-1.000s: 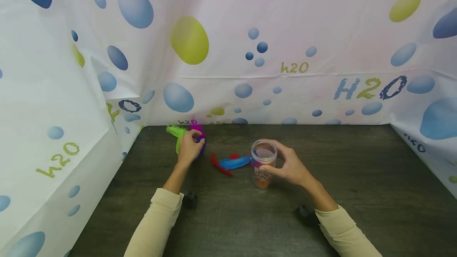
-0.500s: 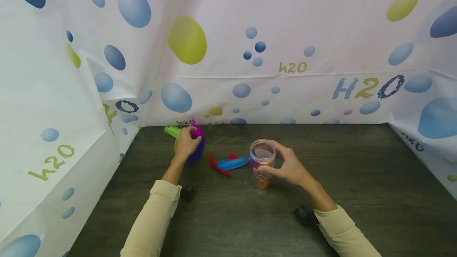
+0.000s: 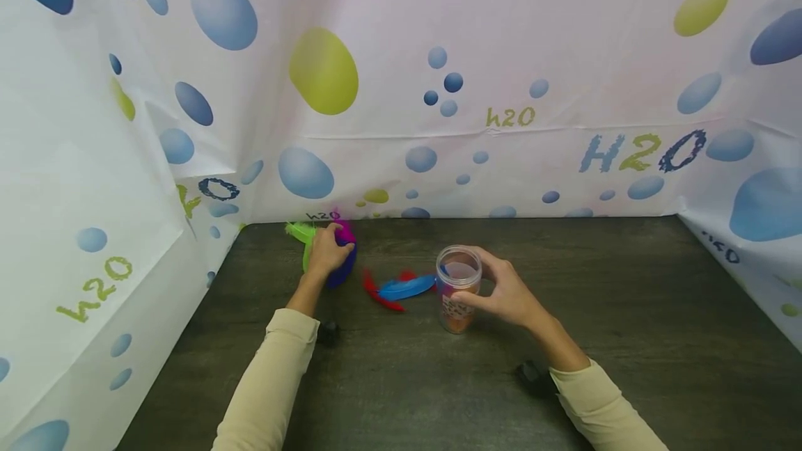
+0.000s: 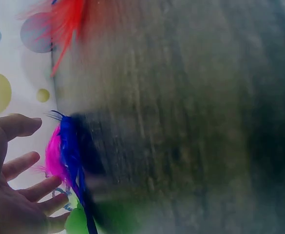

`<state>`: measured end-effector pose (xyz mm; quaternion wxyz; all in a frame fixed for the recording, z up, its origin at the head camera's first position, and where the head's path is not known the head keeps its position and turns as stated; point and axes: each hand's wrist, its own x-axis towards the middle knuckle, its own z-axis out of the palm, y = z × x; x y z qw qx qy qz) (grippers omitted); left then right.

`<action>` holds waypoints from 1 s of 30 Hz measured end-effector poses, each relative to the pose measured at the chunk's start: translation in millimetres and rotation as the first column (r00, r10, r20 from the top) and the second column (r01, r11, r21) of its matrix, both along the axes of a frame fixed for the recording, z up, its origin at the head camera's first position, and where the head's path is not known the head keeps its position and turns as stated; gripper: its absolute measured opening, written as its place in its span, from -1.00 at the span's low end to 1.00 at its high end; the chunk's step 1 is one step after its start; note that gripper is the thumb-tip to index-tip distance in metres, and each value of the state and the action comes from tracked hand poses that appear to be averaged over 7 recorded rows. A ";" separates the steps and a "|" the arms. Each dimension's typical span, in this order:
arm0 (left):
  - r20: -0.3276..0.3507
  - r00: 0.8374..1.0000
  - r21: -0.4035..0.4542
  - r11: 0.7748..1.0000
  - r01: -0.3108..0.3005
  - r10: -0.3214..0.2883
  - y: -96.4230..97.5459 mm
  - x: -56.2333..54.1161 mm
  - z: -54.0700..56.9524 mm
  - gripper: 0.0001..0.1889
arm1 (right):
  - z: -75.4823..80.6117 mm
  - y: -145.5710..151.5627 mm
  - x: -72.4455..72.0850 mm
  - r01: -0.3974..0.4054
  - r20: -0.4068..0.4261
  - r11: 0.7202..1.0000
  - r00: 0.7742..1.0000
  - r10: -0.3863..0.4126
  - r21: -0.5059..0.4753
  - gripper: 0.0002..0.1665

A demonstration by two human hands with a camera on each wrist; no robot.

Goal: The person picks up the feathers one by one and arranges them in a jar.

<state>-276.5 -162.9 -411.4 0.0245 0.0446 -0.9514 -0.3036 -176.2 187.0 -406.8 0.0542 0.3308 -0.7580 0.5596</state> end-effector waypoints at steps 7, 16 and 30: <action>0.016 1.000 -0.010 1.000 -0.019 0.019 -4.2 -7.6 -7.5 -0.37 | -1.2 -0.1 -0.4 -0.013 -0.008 1.000 1.000 0.013 -0.006 -0.22; 0.012 1.000 -0.030 0.999 0.024 -0.023 -6.3 -13.5 -10.2 -0.31 | -1.3 0.0 -0.7 -0.013 -0.008 1.000 1.000 0.013 -0.001 -0.22; 0.018 0.999 -0.023 0.999 0.029 -0.029 -4.4 -21.0 -15.2 -0.32 | -4.5 -0.5 -1.9 0.002 -0.012 1.000 1.000 -0.002 -0.003 -0.22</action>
